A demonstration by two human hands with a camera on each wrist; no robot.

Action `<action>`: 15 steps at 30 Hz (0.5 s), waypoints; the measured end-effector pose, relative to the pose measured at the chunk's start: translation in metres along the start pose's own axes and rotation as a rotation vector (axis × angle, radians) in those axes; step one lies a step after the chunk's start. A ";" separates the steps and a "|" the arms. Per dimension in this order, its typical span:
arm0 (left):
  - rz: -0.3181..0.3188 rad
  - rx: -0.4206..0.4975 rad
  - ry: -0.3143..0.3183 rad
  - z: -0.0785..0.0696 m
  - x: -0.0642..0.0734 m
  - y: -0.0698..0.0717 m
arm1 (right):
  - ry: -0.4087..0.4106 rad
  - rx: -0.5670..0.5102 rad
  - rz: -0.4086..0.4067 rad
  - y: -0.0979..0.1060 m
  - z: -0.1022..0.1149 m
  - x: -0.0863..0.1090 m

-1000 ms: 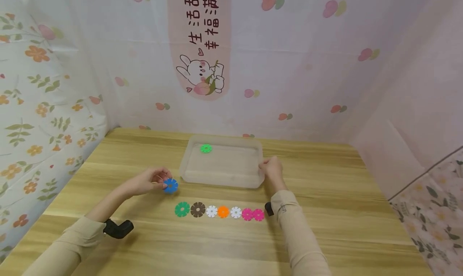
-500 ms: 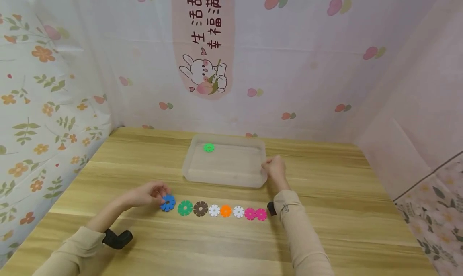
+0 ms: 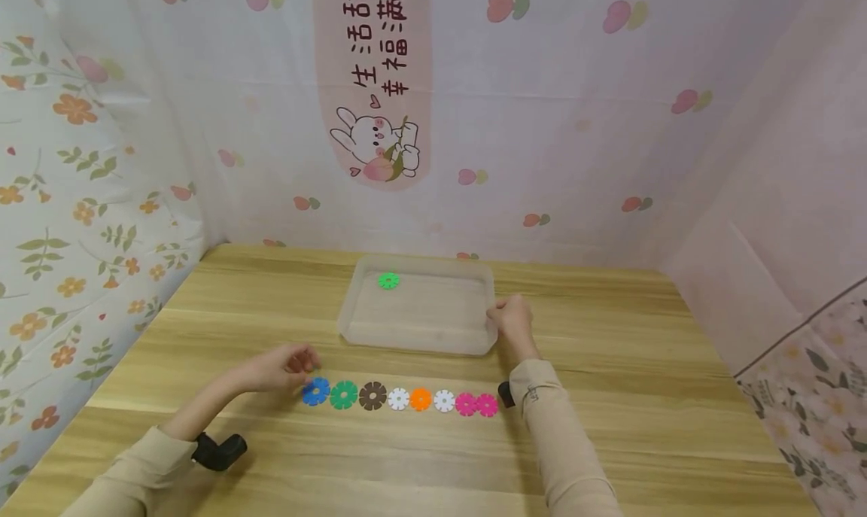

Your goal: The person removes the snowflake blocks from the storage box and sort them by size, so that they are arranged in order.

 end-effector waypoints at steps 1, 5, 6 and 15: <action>-0.011 -0.012 -0.003 -0.001 -0.002 0.002 | 0.002 0.003 -0.003 0.001 0.000 0.000; -0.066 -0.020 -0.009 -0.007 -0.017 0.014 | 0.012 0.004 -0.011 0.002 0.000 -0.001; -0.079 -0.014 -0.002 -0.008 -0.023 0.018 | 0.009 0.002 -0.011 0.002 -0.001 -0.001; -0.186 -0.014 0.051 -0.026 -0.076 0.044 | 0.016 -0.003 -0.026 0.002 -0.001 -0.002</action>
Point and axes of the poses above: each hand's wrist, its own x-axis away from the middle knuckle, its own y-axis out of the back of the hand, z = x × y, the point moved 7 cm from there along -x, towards the middle knuckle, and after that the axes turned 3 degrees about -x, right-handed, at the moved point
